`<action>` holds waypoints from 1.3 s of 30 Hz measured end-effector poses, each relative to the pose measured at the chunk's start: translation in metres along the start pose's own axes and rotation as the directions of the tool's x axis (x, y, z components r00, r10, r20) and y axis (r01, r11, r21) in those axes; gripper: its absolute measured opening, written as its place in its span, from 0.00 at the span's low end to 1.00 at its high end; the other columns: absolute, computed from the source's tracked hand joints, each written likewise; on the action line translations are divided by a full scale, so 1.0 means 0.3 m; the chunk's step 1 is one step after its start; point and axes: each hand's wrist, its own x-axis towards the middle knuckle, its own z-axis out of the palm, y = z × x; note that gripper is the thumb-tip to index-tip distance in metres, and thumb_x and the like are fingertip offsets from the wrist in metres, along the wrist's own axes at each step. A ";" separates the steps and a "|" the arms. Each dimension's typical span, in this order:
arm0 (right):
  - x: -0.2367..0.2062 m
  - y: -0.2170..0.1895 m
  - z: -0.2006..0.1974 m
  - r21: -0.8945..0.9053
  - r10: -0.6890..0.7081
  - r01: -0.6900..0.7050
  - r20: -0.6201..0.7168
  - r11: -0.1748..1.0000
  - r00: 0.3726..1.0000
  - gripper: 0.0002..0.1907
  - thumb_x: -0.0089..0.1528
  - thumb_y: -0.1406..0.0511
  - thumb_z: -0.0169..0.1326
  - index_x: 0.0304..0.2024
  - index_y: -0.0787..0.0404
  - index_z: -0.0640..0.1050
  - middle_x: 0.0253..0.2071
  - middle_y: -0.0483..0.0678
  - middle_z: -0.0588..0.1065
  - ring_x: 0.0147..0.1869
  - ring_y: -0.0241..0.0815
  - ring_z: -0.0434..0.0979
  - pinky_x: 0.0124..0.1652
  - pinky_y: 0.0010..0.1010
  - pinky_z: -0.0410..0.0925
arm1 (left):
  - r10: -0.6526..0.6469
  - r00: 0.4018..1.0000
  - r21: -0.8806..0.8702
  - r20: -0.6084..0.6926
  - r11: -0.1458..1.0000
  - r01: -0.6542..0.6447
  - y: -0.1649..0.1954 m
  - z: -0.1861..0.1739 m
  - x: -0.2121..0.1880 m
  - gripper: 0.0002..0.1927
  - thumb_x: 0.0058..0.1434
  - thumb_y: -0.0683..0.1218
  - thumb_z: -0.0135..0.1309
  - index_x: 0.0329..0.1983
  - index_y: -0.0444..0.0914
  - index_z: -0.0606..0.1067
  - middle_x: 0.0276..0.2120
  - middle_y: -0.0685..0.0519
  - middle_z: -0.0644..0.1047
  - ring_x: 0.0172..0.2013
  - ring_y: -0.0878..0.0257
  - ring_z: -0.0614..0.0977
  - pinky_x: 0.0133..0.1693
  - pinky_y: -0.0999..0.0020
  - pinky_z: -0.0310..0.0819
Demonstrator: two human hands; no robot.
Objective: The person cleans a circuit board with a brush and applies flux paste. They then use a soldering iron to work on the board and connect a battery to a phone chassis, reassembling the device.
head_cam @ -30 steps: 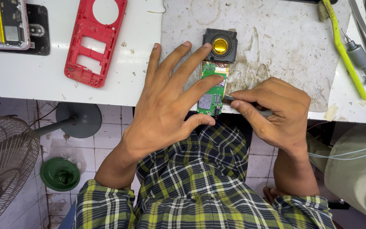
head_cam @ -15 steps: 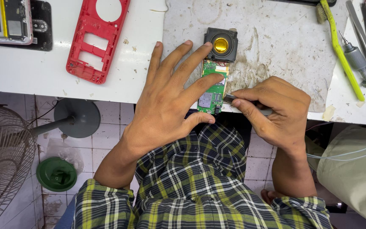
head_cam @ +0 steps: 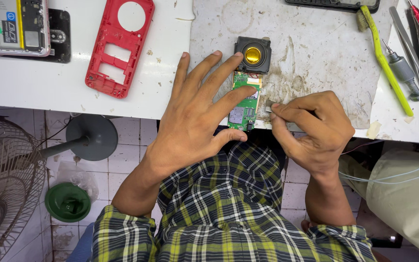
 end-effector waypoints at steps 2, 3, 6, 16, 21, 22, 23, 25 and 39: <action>-0.015 0.021 -0.012 0.119 0.027 -0.029 0.015 0.992 1.000 0.10 0.56 0.75 0.68 0.39 0.62 0.84 0.35 0.45 0.76 0.37 0.39 0.75 0.37 0.26 0.66 | 0.001 1.000 -0.001 -0.002 1.000 -0.001 -0.001 0.002 0.000 0.38 0.49 0.62 0.70 0.63 0.46 0.75 0.73 0.47 0.61 0.73 0.43 0.60 0.73 0.29 0.41; -0.025 0.028 -0.014 0.151 0.065 -0.066 0.011 0.986 0.998 0.10 0.56 0.75 0.68 0.40 0.62 0.84 0.35 0.45 0.76 0.37 0.37 0.75 0.37 0.25 0.65 | 0.002 1.000 -0.001 -0.002 1.000 -0.002 -0.002 0.003 0.000 0.39 0.49 0.62 0.70 0.63 0.46 0.75 0.73 0.47 0.61 0.73 0.43 0.60 0.73 0.29 0.41; -0.045 0.037 -0.016 0.196 0.226 -0.217 -0.026 0.956 0.974 0.09 0.60 0.74 0.68 0.43 0.62 0.84 0.37 0.47 0.77 0.33 0.31 0.73 0.33 0.19 0.64 | 0.012 1.000 -0.001 -0.005 1.000 -0.012 -0.007 0.006 -0.001 0.39 0.49 0.62 0.70 0.63 0.46 0.74 0.73 0.47 0.60 0.73 0.42 0.59 0.73 0.29 0.40; 0.006 0.003 0.002 0.129 0.226 -0.226 0.015 0.966 0.974 0.08 0.61 0.74 0.67 0.43 0.63 0.86 0.39 0.47 0.77 0.33 0.31 0.71 0.33 0.20 0.62 | 0.037 0.999 0.011 -0.024 0.999 -0.036 -0.019 0.018 -0.004 0.40 0.49 0.63 0.71 0.64 0.47 0.74 0.73 0.46 0.60 0.73 0.42 0.58 0.73 0.30 0.39; 0.017 0.029 -0.022 0.360 0.287 -0.288 0.057 0.887 0.956 0.06 0.62 0.74 0.65 0.41 0.63 0.85 0.37 0.45 0.76 0.31 0.29 0.69 0.31 0.19 0.61 | 0.035 0.999 0.001 -0.035 0.999 -0.035 -0.018 0.017 -0.005 0.40 0.49 0.63 0.70 0.64 0.48 0.73 0.73 0.46 0.60 0.73 0.42 0.58 0.73 0.31 0.40; 0.013 0.033 -0.015 0.350 0.317 -0.307 0.028 0.885 0.948 0.06 0.62 0.74 0.65 0.41 0.63 0.85 0.38 0.46 0.76 0.32 0.29 0.69 0.31 0.19 0.60 | 0.034 0.999 0.000 -0.035 0.999 -0.034 -0.019 0.017 -0.005 0.40 0.49 0.63 0.70 0.64 0.48 0.73 0.73 0.46 0.60 0.73 0.42 0.58 0.73 0.31 0.40; 0.009 0.037 -0.005 0.339 0.347 -0.326 -0.002 0.882 0.938 0.05 0.62 0.73 0.65 0.41 0.64 0.85 0.39 0.46 0.75 0.32 0.29 0.68 0.30 0.19 0.59 | 0.033 0.999 -0.002 -0.037 0.999 -0.033 -0.019 0.019 -0.006 0.40 0.49 0.63 0.70 0.64 0.48 0.73 0.73 0.46 0.60 0.73 0.42 0.58 0.73 0.31 0.40; -0.002 0.050 -0.003 0.305 0.286 -0.280 0.026 0.910 0.958 0.05 0.60 0.73 0.65 0.39 0.65 0.84 0.39 0.46 0.75 0.34 0.30 0.69 0.31 0.20 0.60 | 0.035 0.999 -0.006 -0.041 0.999 -0.035 -0.021 0.022 -0.009 0.41 0.49 0.63 0.70 0.64 0.47 0.73 0.73 0.45 0.60 0.73 0.41 0.58 0.73 0.31 0.39; -0.053 0.126 -0.003 0.439 0.406 -0.339 -0.066 0.832 0.911 0.01 0.61 0.76 0.61 0.36 0.71 0.82 0.37 0.49 0.76 0.32 0.29 0.69 0.31 0.17 0.58 | 0.075 0.997 -0.078 0.014 0.994 -0.073 -0.026 -0.004 -0.012 0.51 0.46 0.61 0.72 0.73 0.49 0.62 0.74 0.44 0.56 0.73 0.41 0.57 0.71 0.26 0.40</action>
